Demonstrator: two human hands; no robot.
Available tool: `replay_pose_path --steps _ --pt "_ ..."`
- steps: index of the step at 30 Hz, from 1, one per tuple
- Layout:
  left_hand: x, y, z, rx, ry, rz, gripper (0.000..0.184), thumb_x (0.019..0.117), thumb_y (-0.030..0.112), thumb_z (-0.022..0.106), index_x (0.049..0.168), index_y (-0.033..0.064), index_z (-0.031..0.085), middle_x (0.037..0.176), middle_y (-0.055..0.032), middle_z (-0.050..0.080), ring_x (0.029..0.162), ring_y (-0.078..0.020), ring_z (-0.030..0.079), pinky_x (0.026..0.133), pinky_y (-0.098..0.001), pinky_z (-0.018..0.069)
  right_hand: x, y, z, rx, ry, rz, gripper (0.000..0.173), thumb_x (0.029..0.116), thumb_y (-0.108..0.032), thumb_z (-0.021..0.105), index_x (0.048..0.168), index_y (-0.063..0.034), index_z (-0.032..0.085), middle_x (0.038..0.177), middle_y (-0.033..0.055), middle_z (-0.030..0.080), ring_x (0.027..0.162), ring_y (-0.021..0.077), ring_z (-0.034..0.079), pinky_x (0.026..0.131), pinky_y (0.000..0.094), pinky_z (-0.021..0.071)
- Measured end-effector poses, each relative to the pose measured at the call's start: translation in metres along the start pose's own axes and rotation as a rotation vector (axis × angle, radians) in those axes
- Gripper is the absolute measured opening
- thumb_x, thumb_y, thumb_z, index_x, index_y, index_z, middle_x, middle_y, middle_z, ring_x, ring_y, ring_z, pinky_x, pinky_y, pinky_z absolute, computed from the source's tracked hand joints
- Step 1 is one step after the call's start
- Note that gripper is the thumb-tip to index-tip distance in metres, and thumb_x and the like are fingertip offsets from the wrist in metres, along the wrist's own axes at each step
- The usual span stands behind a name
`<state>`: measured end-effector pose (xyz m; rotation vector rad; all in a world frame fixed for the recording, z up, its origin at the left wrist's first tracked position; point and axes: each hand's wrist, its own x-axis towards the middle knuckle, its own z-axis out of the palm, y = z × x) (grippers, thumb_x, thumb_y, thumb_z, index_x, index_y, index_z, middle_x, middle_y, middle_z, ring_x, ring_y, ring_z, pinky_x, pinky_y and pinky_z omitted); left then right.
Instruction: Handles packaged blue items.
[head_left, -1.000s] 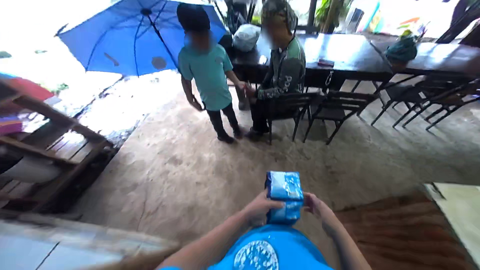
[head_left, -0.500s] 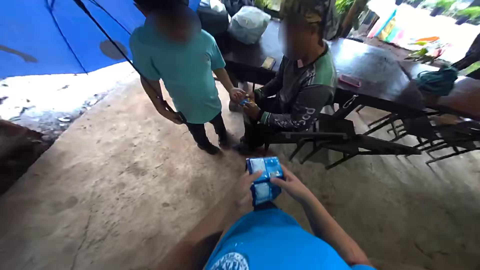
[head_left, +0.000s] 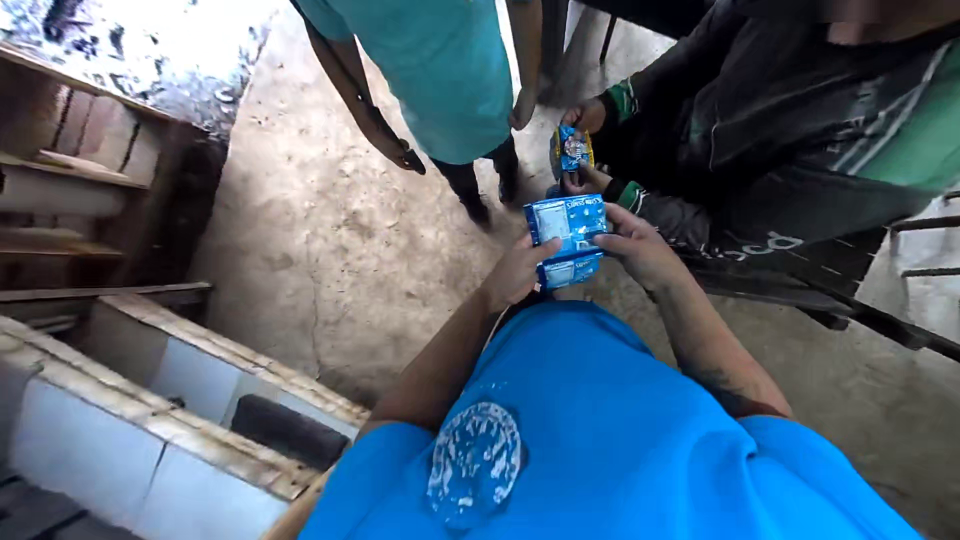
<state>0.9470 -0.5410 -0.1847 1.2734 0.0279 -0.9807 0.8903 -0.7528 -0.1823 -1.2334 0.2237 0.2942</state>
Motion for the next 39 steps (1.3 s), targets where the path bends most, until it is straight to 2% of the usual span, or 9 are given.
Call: replay_pose_path --steps 2,5,8,12,19,22,26,36,39 --pt "0.018 0.016 -0.001 -0.039 -0.005 -0.009 0.029 0.1082 0.017 0.047 0.136 0.011 0.051 0.111 -0.0044 0.071 0.096 -0.0146 0.072 0.085 -0.035 0.0611 0.016 -0.008 -0.004 0.027 0.026 -0.008 0.045 0.0965 0.004 0.05 0.141 -0.0042 0.048 0.114 0.0053 0.069 0.095 0.0105 0.069 0.086 0.0305 0.0594" --pt "0.042 0.035 0.0 -0.056 0.02 -0.044 0.031 0.108 0.012 0.046 0.139 0.0104 0.047 0.114 -0.0042 0.07 0.099 -0.0149 0.071 0.088 -0.0361 0.0603 0.044 -0.01 -0.024 0.069 -0.006 -0.016 0.052 0.0938 0.003 0.054 0.145 -0.002 0.044 0.12 0.007 0.067 0.103 0.0119 0.068 0.092 0.0318 0.0579" --pt "0.062 0.046 0.006 -0.01 0.044 -0.053 0.033 0.1074 0.008 0.046 0.141 0.0094 0.044 0.114 -0.0037 0.069 0.099 -0.0131 0.07 0.089 -0.0344 0.0591 0.059 -0.012 -0.043 0.078 -0.017 -0.005 0.046 0.0957 -0.002 0.051 0.142 -0.0039 0.047 0.117 0.0036 0.068 0.101 0.0094 0.068 0.09 0.0295 0.0584" --pt "0.084 0.042 0.02 0.01 0.096 -0.038 0.033 0.1061 0.008 0.047 0.139 0.0084 0.046 0.113 -0.003 0.069 0.099 -0.012 0.07 0.09 -0.0338 0.0589 0.072 -0.011 -0.071 0.12 -0.014 0.019 0.039 0.0985 -0.003 0.051 0.137 -0.0044 0.053 0.113 0.0029 0.071 0.098 0.0098 0.069 0.089 0.0306 0.0591" --pt "0.111 0.033 0.039 -0.117 0.147 -0.071 0.028 0.1064 0.009 0.048 0.134 0.0108 0.051 0.11 -0.0028 0.071 0.096 -0.0129 0.071 0.086 -0.0336 0.0606 0.08 -0.014 -0.11 0.121 -0.062 0.098 0.042 0.0967 -0.003 0.05 0.139 -0.0026 0.054 0.119 0.0056 0.069 0.102 0.0106 0.068 0.091 0.0295 0.0575" --pt "0.119 0.03 0.043 -0.2 0.168 -0.066 0.025 0.1067 0.007 0.045 0.131 0.0077 0.049 0.109 -0.0046 0.071 0.1 -0.0147 0.07 0.09 -0.0359 0.0593 0.084 -0.007 -0.121 0.132 -0.078 0.122 0.043 0.0964 -0.004 0.048 0.139 -0.0003 0.053 0.119 0.0066 0.069 0.105 0.0108 0.068 0.093 0.03 0.057" --pt "0.119 0.028 0.043 -0.285 0.227 -0.086 0.023 0.1065 0.008 0.045 0.128 0.0068 0.051 0.107 -0.0068 0.072 0.098 -0.0173 0.072 0.089 -0.0382 0.0601 0.085 -0.001 -0.122 0.144 -0.086 0.14 0.041 0.0979 -0.007 0.048 0.138 -0.0008 0.054 0.12 0.007 0.068 0.103 0.0118 0.068 0.091 0.0306 0.0579" --pt "0.116 0.026 0.032 -0.298 0.28 -0.112 0.021 0.1067 0.008 0.041 0.124 0.0082 0.052 0.103 -0.0032 0.072 0.095 -0.0143 0.071 0.086 -0.0357 0.0606 0.099 0.003 -0.1 0.106 0.019 0.138 0.034 0.0974 -0.005 0.052 0.129 0.0 0.061 0.113 0.004 0.07 0.102 0.0092 0.068 0.093 0.0296 0.0571" --pt "0.116 0.024 0.028 -0.341 0.25 -0.095 0.021 0.1067 0.007 0.041 0.123 0.0093 0.053 0.104 -0.0029 0.072 0.097 -0.014 0.071 0.088 -0.0352 0.0602 0.103 0.004 -0.1 0.135 0.018 0.166 0.032 0.0975 -0.005 0.051 0.127 -0.0008 0.061 0.11 0.0035 0.071 0.098 0.0097 0.069 0.089 0.03 0.0584"
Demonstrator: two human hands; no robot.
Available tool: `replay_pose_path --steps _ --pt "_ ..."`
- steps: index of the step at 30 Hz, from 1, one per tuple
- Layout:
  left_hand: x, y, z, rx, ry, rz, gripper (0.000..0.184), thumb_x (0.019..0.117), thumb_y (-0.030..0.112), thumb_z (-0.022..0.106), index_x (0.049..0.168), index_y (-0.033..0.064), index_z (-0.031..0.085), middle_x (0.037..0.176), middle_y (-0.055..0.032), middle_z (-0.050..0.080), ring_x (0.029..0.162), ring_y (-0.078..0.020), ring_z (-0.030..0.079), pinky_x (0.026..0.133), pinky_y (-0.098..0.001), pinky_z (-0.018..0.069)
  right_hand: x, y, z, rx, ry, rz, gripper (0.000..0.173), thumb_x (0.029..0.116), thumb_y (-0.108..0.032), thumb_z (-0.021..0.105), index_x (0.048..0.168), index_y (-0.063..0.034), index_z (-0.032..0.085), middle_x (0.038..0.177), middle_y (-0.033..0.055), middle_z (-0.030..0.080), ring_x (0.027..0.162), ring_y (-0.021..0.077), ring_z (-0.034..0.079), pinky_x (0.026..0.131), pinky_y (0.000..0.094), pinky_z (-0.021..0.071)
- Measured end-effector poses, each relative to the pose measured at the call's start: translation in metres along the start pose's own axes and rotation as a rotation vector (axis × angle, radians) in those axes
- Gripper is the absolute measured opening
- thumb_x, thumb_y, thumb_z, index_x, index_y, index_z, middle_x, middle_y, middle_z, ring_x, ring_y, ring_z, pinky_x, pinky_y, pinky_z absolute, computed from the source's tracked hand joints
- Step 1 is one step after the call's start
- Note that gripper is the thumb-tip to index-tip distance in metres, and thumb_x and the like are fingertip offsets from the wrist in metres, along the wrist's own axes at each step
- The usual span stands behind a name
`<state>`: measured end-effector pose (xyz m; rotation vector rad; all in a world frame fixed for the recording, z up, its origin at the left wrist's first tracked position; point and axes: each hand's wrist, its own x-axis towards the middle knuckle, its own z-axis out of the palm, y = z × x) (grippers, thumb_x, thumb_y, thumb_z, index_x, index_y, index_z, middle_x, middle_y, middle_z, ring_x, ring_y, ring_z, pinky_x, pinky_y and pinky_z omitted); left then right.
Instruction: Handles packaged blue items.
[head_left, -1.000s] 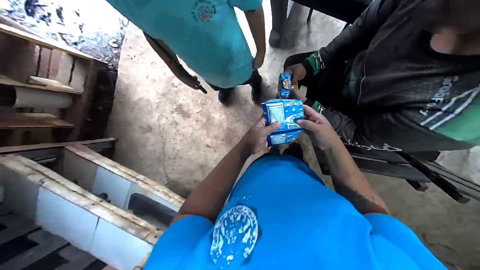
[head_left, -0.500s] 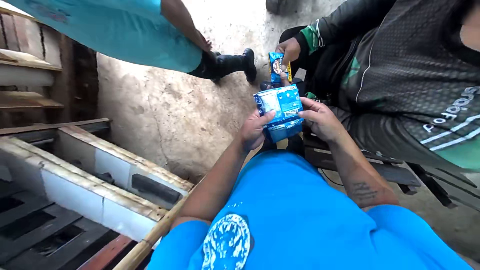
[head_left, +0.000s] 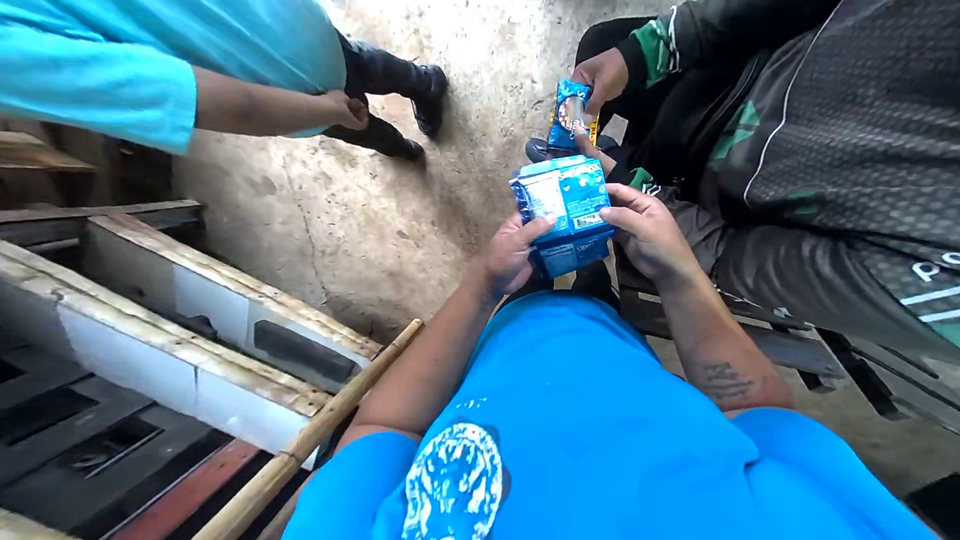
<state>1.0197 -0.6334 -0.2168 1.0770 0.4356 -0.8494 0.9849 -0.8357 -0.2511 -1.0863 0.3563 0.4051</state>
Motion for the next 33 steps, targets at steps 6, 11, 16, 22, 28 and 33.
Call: replay_pose_path --steps 6,11,16,22,28,33 --pt "0.004 0.0 -0.003 -0.034 0.004 -0.009 0.021 0.1068 0.006 0.041 0.125 0.0105 0.051 0.105 -0.0023 0.072 0.098 -0.0138 0.071 0.089 -0.035 0.0599 0.007 -0.004 0.002 0.018 0.015 0.037 0.028 0.0974 -0.003 0.051 0.123 -0.0014 0.062 0.106 0.0026 0.071 0.096 0.0095 0.069 0.087 0.0299 0.0591" --pt "0.009 -0.004 -0.005 -0.056 -0.005 0.021 0.02 0.1064 0.006 0.043 0.123 0.009 0.053 0.104 -0.0033 0.072 0.098 -0.014 0.071 0.089 -0.0352 0.0597 0.013 -0.005 0.003 0.02 0.046 0.044 0.025 0.099 -0.005 0.051 0.12 -0.002 0.064 0.104 0.0024 0.072 0.094 0.0092 0.069 0.087 0.0297 0.0592" --pt "0.014 -0.008 -0.005 -0.053 0.003 0.04 0.02 0.1068 0.006 0.043 0.123 0.0079 0.054 0.107 -0.0032 0.072 0.101 -0.0144 0.071 0.092 -0.0367 0.0585 0.018 -0.01 0.013 0.005 0.153 0.082 0.021 0.1004 -0.004 0.053 0.116 -0.0012 0.066 0.099 0.0027 0.072 0.089 0.0091 0.07 0.083 0.0281 0.0595" --pt "0.016 -0.012 0.001 -0.07 0.068 0.086 0.022 0.1066 0.005 0.045 0.128 0.007 0.051 0.11 -0.0039 0.071 0.102 -0.0151 0.07 0.092 -0.0372 0.0586 0.027 -0.007 0.018 0.014 0.209 0.066 0.022 0.0994 -0.004 0.055 0.12 -0.0003 0.063 0.102 0.0051 0.07 0.092 0.0108 0.069 0.086 0.0294 0.059" --pt "0.021 -0.017 0.0 -0.079 0.085 0.149 0.025 0.106 0.004 0.046 0.13 0.0059 0.049 0.113 -0.0028 0.07 0.105 -0.0136 0.069 0.096 -0.0366 0.0563 0.035 -0.006 0.022 0.018 0.252 0.057 0.016 0.0986 -0.005 0.058 0.113 -0.0011 0.064 0.103 0.0057 0.069 0.094 0.0116 0.068 0.088 0.0301 0.0579" --pt "0.027 -0.018 -0.001 -0.129 0.103 0.17 0.023 0.1056 0.002 0.045 0.127 0.0058 0.051 0.111 -0.003 0.07 0.104 -0.0138 0.069 0.096 -0.0365 0.0568 0.044 -0.007 0.023 0.027 0.267 0.06 0.014 0.0988 -0.004 0.059 0.111 -0.0006 0.066 0.1 0.005 0.07 0.093 0.0105 0.067 0.088 0.0292 0.0572"
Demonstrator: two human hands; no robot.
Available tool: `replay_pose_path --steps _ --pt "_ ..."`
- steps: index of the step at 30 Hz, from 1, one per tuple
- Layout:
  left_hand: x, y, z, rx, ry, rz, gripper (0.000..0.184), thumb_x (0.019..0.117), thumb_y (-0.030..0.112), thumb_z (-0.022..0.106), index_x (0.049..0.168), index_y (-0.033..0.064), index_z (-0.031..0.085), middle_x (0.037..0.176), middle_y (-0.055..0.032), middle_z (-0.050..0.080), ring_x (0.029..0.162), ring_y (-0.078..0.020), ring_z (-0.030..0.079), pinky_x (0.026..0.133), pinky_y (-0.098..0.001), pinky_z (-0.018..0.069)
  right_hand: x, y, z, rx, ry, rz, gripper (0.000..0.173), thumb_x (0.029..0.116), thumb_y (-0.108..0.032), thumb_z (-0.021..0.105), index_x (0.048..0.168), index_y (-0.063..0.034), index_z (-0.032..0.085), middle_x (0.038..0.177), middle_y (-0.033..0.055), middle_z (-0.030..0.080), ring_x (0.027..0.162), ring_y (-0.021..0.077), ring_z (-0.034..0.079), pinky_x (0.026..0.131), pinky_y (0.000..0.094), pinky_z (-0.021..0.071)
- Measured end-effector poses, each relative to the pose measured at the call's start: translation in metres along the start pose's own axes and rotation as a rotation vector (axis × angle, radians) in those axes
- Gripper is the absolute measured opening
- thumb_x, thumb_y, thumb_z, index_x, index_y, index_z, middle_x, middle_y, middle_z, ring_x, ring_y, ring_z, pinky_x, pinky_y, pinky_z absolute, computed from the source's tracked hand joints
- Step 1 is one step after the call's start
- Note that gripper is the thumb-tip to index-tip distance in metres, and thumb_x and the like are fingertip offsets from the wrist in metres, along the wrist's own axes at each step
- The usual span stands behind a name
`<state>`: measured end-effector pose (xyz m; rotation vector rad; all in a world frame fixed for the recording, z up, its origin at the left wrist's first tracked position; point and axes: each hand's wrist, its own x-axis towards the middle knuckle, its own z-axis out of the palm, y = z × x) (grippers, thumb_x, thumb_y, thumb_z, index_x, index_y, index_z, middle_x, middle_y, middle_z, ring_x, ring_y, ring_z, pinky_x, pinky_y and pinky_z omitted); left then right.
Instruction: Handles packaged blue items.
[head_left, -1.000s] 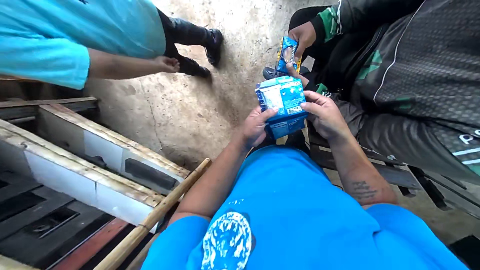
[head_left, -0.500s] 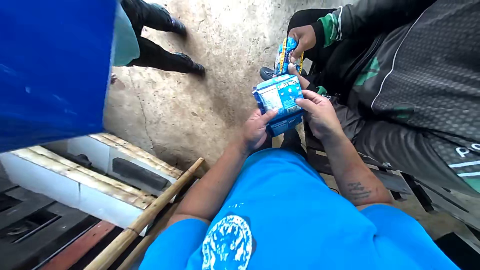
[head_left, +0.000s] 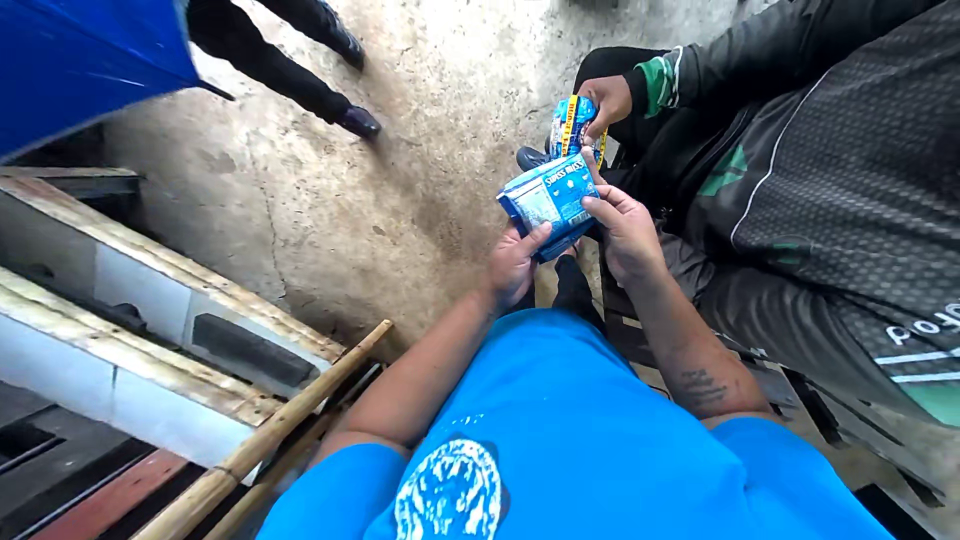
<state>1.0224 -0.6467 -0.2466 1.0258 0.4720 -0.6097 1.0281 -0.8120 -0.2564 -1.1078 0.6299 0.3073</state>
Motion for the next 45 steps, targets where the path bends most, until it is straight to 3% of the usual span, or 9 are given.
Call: replay_pose_path --steps 5,15,26,32,35,37,39,42,45 --pt "0.014 0.001 0.0 -0.067 0.006 -0.021 0.022 0.1058 0.003 0.045 0.126 0.0074 0.051 0.111 -0.0047 0.07 0.104 -0.0155 0.069 0.095 -0.0371 0.0567 0.013 0.002 0.003 0.036 0.013 0.011 0.014 0.1001 -0.006 0.059 0.111 -0.0006 0.066 0.096 0.0057 0.07 0.089 0.0116 0.068 0.086 0.0302 0.0576" --pt "0.03 0.004 0.003 -0.081 0.013 -0.057 0.03 0.1063 0.005 0.047 0.136 0.01 0.044 0.117 -0.0062 0.067 0.108 -0.0179 0.068 0.096 -0.0385 0.0561 0.023 -0.007 0.01 0.077 0.089 0.071 0.014 0.0999 -0.007 0.061 0.111 -0.0018 0.066 0.095 0.0059 0.069 0.087 0.0117 0.068 0.083 0.0291 0.0575" --pt "0.028 0.003 -0.002 -0.078 0.009 -0.063 0.029 0.1075 0.007 0.044 0.136 0.0099 0.045 0.118 -0.0074 0.068 0.108 -0.0199 0.069 0.095 -0.0405 0.057 0.021 -0.004 0.015 0.052 0.098 0.087 0.018 0.1005 -0.008 0.061 0.116 -0.0009 0.065 0.098 0.0066 0.07 0.09 0.0119 0.068 0.085 0.0301 0.0578" --pt "0.026 0.004 -0.002 -0.111 0.058 -0.061 0.023 0.1077 0.006 0.044 0.13 0.0087 0.05 0.114 -0.0072 0.07 0.105 -0.0191 0.07 0.093 -0.0394 0.0582 0.025 0.0 0.018 0.048 0.077 0.089 0.015 0.1016 -0.009 0.06 0.112 -0.0011 0.067 0.095 0.0067 0.071 0.088 0.0122 0.068 0.083 0.0301 0.0577" --pt "0.03 0.003 -0.006 -0.132 0.098 -0.054 0.024 0.108 0.008 0.044 0.131 0.0092 0.048 0.114 -0.0078 0.069 0.105 -0.0199 0.07 0.093 -0.0396 0.0582 0.03 0.004 0.019 0.021 0.045 0.083 0.02 0.1025 -0.01 0.058 0.118 -0.0009 0.065 0.101 0.0075 0.07 0.093 0.0129 0.068 0.087 0.031 0.0565" --pt "0.034 0.002 -0.009 -0.142 0.113 -0.039 0.026 0.1083 0.009 0.043 0.135 0.0086 0.046 0.116 -0.009 0.068 0.107 -0.0206 0.069 0.094 -0.0405 0.0576 0.033 0.01 0.019 -0.084 0.016 -0.022 0.03 0.1006 -0.008 0.059 0.13 -0.0008 0.06 0.118 0.0103 0.066 0.106 0.0147 0.064 0.091 0.0323 0.0546" --pt "0.039 0.003 -0.013 -0.133 0.132 -0.013 0.026 0.1084 0.009 0.042 0.134 0.0076 0.045 0.116 -0.0095 0.067 0.107 -0.0202 0.068 0.094 -0.0406 0.0572 0.035 0.019 0.017 -0.354 0.016 -0.236 0.044 0.0946 -0.01 0.059 0.138 -0.0018 0.055 0.134 0.0152 0.058 0.122 0.0198 0.057 0.099 0.0352 0.0506" --pt "0.045 0.008 -0.016 -0.114 0.185 0.004 0.025 0.1081 0.008 0.044 0.133 0.009 0.045 0.115 -0.007 0.067 0.105 -0.018 0.068 0.093 -0.0381 0.0573 0.034 0.025 0.016 -0.76 0.036 -0.542 0.04 0.0959 -0.012 0.055 0.135 -0.0073 0.065 0.131 0.0193 0.058 0.126 0.0343 0.052 0.103 0.0499 0.0442" --pt "0.052 0.008 -0.025 -0.092 0.174 0.062 0.028 0.1061 0.004 0.047 0.134 0.0069 0.045 0.117 -0.0077 0.066 0.108 -0.0182 0.067 0.096 -0.0392 0.0556 0.04 0.029 0.018 -1.01 0.002 -0.684 0.039 0.096 -0.008 0.051 0.131 -0.011 0.07 0.135 0.0179 0.062 0.133 0.0383 0.051 0.113 0.0561 0.037"
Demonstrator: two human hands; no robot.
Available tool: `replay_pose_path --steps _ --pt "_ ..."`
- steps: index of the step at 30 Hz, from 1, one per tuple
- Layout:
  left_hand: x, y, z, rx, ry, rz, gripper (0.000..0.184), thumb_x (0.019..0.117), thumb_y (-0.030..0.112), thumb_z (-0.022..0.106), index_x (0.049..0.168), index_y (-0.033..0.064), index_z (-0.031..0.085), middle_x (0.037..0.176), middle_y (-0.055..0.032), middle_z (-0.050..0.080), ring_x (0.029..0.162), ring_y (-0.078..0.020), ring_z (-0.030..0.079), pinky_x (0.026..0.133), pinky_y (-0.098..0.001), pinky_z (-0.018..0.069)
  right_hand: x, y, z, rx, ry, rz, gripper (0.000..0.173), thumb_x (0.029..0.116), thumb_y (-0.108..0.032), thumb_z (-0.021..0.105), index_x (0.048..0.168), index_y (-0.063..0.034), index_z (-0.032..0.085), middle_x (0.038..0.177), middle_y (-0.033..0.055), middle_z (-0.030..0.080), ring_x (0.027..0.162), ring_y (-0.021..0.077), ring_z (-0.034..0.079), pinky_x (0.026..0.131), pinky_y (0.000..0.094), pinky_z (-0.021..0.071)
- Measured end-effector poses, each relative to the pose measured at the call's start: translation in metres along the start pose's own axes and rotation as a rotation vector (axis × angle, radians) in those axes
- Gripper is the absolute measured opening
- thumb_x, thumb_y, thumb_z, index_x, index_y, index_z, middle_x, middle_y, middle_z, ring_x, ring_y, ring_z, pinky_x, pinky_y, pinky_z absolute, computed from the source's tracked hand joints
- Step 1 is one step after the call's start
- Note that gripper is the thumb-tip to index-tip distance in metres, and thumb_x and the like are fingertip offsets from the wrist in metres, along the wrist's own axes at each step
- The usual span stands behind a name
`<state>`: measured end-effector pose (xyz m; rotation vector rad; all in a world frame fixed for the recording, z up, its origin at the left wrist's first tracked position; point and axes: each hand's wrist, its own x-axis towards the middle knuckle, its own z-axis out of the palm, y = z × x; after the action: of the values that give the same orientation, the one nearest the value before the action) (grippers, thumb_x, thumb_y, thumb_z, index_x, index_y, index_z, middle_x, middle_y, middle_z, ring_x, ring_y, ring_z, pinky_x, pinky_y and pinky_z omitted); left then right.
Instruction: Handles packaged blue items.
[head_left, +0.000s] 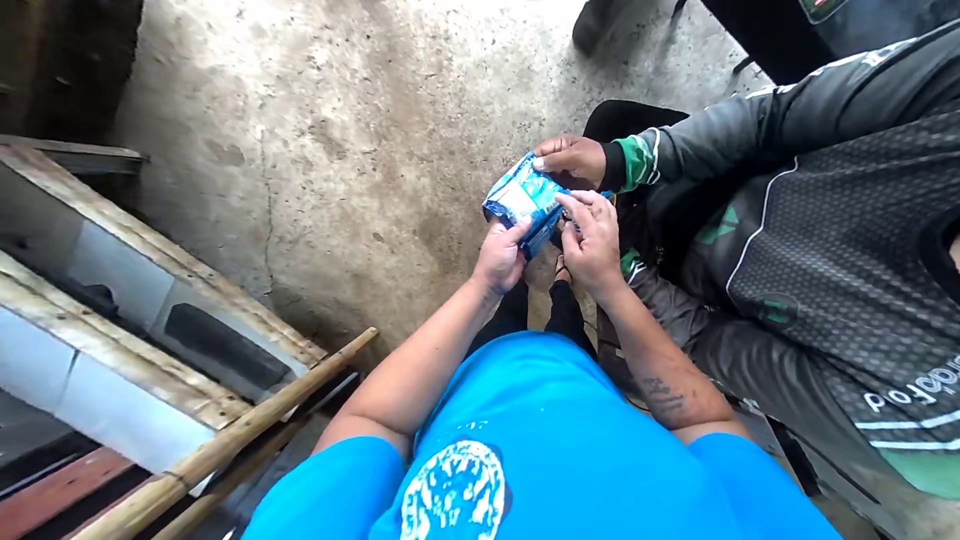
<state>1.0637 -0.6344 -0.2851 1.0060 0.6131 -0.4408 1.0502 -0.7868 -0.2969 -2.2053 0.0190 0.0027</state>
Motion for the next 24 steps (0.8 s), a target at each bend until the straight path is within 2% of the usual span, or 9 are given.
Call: replay_pose_path --steps 2,6,9,14,18,21,22,24 --pt "0.005 0.0 -0.006 0.031 -0.008 0.031 0.031 0.105 0.002 0.048 0.136 0.0052 0.044 0.12 -0.0085 0.064 0.111 -0.0183 0.065 0.099 -0.0399 0.054 0.002 0.003 0.004 -0.114 -0.05 -0.05 0.039 0.0989 -0.01 0.05 0.133 -0.0128 0.069 0.139 0.0173 0.061 0.137 0.0408 0.05 0.116 0.0587 0.0336" --pt "0.007 0.001 -0.014 0.056 -0.02 0.052 0.031 0.1038 0.0 0.049 0.134 0.0052 0.045 0.12 -0.0072 0.065 0.111 -0.017 0.065 0.1 -0.0384 0.0532 0.006 0.01 0.014 -0.197 -0.081 -0.089 0.045 0.0957 -0.007 0.052 0.138 -0.0169 0.066 0.136 0.018 0.062 0.131 0.0432 0.052 0.11 0.0613 0.0373" --pt "0.006 -0.001 -0.018 0.087 -0.032 0.065 0.033 0.1035 0.001 0.05 0.135 0.0042 0.045 0.122 -0.007 0.065 0.113 -0.0162 0.064 0.1 -0.0384 0.053 0.008 0.01 0.016 -0.221 -0.124 -0.07 0.051 0.0932 -0.006 0.054 0.141 -0.0207 0.063 0.136 0.0182 0.063 0.132 0.0446 0.051 0.111 0.0625 0.0365" --pt "0.002 -0.004 -0.021 0.062 -0.033 0.042 0.039 0.103 -0.001 0.049 0.14 0.0051 0.041 0.124 -0.0082 0.064 0.113 -0.0177 0.064 0.101 -0.0392 0.053 0.009 0.009 0.014 -0.28 -0.106 -0.128 0.049 0.0904 -0.004 0.055 0.135 -0.0195 0.067 0.129 0.0163 0.066 0.128 0.0427 0.054 0.108 0.061 0.0377" --pt "0.002 -0.004 -0.02 -0.002 -0.047 0.029 0.032 0.1037 -0.001 0.047 0.134 0.0072 0.044 0.12 -0.007 0.065 0.11 -0.0176 0.065 0.098 -0.0393 0.054 0.006 0.009 0.009 -0.315 -0.093 -0.161 0.049 0.0916 -0.005 0.053 0.136 -0.0197 0.067 0.131 0.0149 0.066 0.131 0.0418 0.054 0.109 0.0606 0.0377" --pt "0.002 -0.005 -0.02 -0.011 -0.054 0.029 0.028 0.1038 0.0 0.047 0.131 0.0072 0.047 0.117 -0.0066 0.067 0.108 -0.0175 0.067 0.096 -0.0387 0.0549 0.004 0.012 0.009 -0.316 -0.048 -0.188 0.046 0.092 -0.006 0.053 0.133 -0.0203 0.069 0.129 0.0135 0.067 0.129 0.0392 0.055 0.108 0.0568 0.0394" --pt "0.002 -0.006 -0.019 -0.014 -0.059 0.026 0.028 0.104 0.001 0.047 0.131 0.0074 0.047 0.117 -0.0065 0.067 0.108 -0.0175 0.067 0.096 -0.0388 0.0549 0.003 0.011 0.009 -0.311 -0.039 -0.192 0.045 0.0918 -0.006 0.054 0.132 -0.0193 0.069 0.129 0.0146 0.067 0.128 0.0406 0.056 0.106 0.0578 0.0401" --pt "0.002 -0.005 -0.018 -0.017 -0.054 0.018 0.026 0.1041 0.001 0.047 0.129 0.0076 0.048 0.116 -0.0065 0.067 0.107 -0.0175 0.067 0.095 -0.0386 0.0555 0.002 0.01 0.008 -0.309 -0.043 -0.175 0.046 0.0915 -0.005 0.054 0.133 -0.0191 0.069 0.13 0.016 0.066 0.129 0.0429 0.054 0.107 0.0617 0.0387"
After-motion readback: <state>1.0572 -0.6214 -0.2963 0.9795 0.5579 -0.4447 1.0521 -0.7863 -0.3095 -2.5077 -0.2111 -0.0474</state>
